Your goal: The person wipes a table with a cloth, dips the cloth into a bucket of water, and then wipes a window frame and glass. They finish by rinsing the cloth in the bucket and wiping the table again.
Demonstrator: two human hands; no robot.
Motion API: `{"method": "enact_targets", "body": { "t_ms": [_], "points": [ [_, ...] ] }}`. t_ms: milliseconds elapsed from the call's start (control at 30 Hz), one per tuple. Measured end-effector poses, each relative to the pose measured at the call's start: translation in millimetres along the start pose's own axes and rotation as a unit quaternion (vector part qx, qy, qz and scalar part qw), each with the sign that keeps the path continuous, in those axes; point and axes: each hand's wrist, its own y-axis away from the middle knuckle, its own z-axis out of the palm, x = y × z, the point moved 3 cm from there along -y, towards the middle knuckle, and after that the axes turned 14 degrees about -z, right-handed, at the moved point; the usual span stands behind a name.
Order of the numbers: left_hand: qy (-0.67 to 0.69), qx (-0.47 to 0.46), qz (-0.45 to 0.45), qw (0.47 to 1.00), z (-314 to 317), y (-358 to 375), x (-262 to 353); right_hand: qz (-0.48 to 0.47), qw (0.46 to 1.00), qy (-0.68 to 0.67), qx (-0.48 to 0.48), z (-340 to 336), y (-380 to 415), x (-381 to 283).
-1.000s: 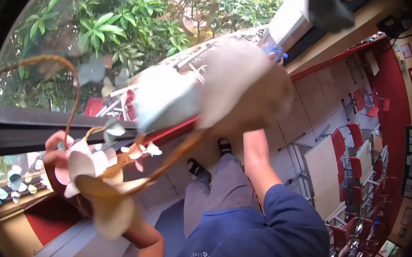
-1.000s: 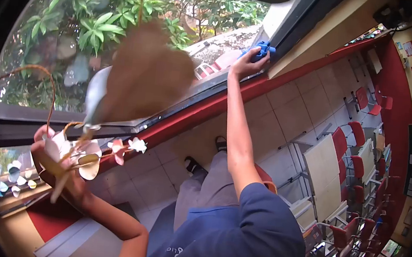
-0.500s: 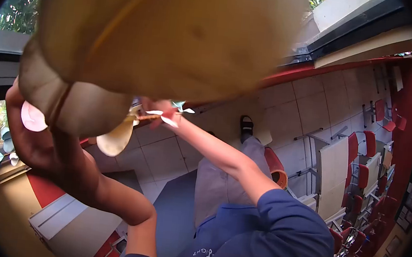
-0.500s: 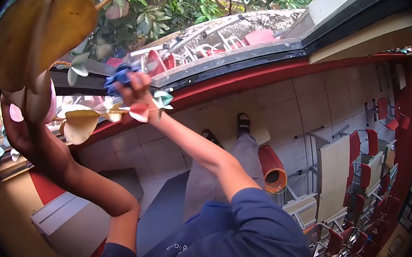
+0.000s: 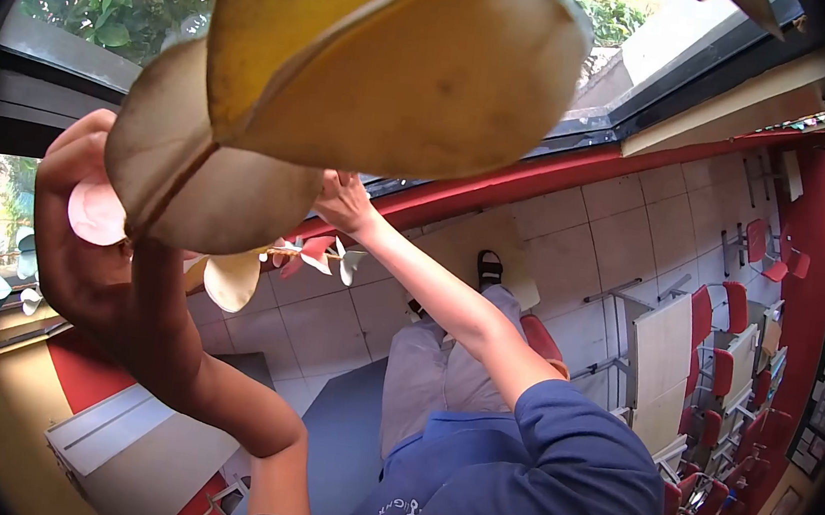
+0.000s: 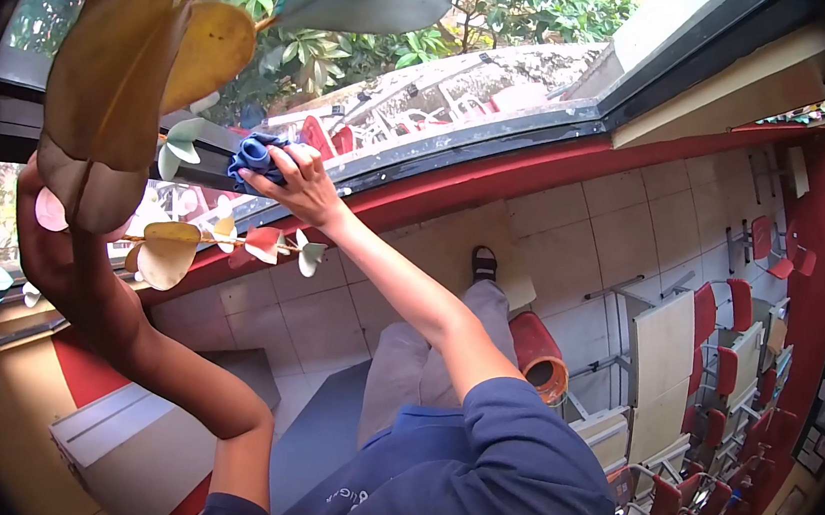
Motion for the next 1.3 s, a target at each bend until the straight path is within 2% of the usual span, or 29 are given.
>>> {"method": "enact_targets", "body": {
  "t_ms": [33, 100, 133, 167, 200, 233, 367, 433, 467, 500, 567, 600, 667, 700, 733, 800, 867, 1000, 1067, 1100, 1133, 1200, 1267, 1300],
  "points": [
    [-0.016, 0.002, -0.007, 1.0, -1, 0, 2, 0.018, 0.999, -0.045, 0.011, -6, -2, 6],
    [-0.018, -0.005, 0.004, 1.0, -2, 0, 3, 0.022, 0.999, -0.033, 0.031, -24, -3, 23],
    [-0.02, -0.012, 0.013, 1.0, -2, 1, 4, 0.008, 0.999, 0.022, 0.041, -34, 1, 33],
    [-0.025, -0.011, 0.002, 1.0, -2, 3, 7, 0.049, 0.994, -0.047, -0.081, -37, 9, 53],
    [-0.025, -0.009, 0.003, 1.0, -3, 3, 8, 0.045, 0.997, -0.047, 0.026, -63, 2, 76],
    [-0.029, -0.008, 0.009, 0.999, -4, 3, 8, 0.087, 0.995, -0.039, 0.02, -72, 13, 98],
    [-0.034, 0.019, 0.014, 0.999, -1, 5, 16, 0.132, 0.987, 0.079, 0.04, -132, 84, 199],
    [-0.054, 0.03, 0.005, 0.998, -5, 9, 26, 0.177, 0.979, 0.102, 0.003, -172, 113, 250],
    [-0.117, 0.037, 0.008, 0.992, -12, 12, 34, 0.156, 0.983, 0.102, -0.002, -192, 127, 280],
    [-0.125, 0.045, -0.005, 0.991, -15, 17, 42, 0.152, 0.98, 0.121, 0.037, -211, 128, 301],
    [-0.148, 0.05, 0.008, 0.988, -21, 23, 51, 0.236, 0.951, 0.193, 0.059, -241, 138, 340],
    [-0.145, 0.05, 0.002, 0.988, -23, 25, 52, 0.34, 0.918, 0.139, 0.15, -249, 144, 360],
    [-0.174, 0.055, -0.01, 0.983, -26, 30, 59, 0.524, 0.772, 0.137, 0.333, -244, 169, 398],
    [-0.175, 0.058, -0.017, 0.983, -26, 35, 62, 0.511, 0.779, 0.247, 0.267, -238, 173, 404],
    [-0.164, 0.065, -0.022, 0.984, -27, 38, 66, 0.509, 0.758, 0.292, 0.283, -231, 176, 409],
    [-0.153, 0.075, -0.024, 0.985, -27, 41, 69, 0.539, 0.733, 0.293, 0.294, -229, 175, 410],
    [-0.143, 0.084, -0.025, 0.986, -28, 41, 66, 0.534, 0.738, 0.282, 0.3, -232, 170, 400],
    [-0.121, 0.103, -0.048, 0.986, -24, 43, 53, 0.512, 0.767, 0.26, 0.287, -235, 168, 393],
    [-0.148, 0.126, -0.078, 0.978, -20, 43, 46, 0.459, 0.802, 0.257, 0.283, -233, 176, 391],
    [-0.167, 0.128, -0.091, 0.973, -14, 46, 47, 0.469, 0.802, 0.242, 0.278, -232, 180, 388],
    [-0.164, 0.143, -0.068, 0.974, -12, 47, 45, 0.474, 0.801, 0.245, 0.271, -233, 183, 385],
    [-0.15, 0.192, -0.11, 0.964, -12, 54, 46, 0.475, 0.801, 0.241, 0.274, -227, 189, 379],
    [-0.203, 0.174, -0.092, 0.959, -6, 56, 53, 0.506, 0.783, 0.178, 0.315, -208, 220, 378],
    [-0.207, 0.184, -0.116, 0.954, -2, 56, 56, 0.564, 0.738, 0.175, 0.328, -191, 255, 385]
  ]
}}
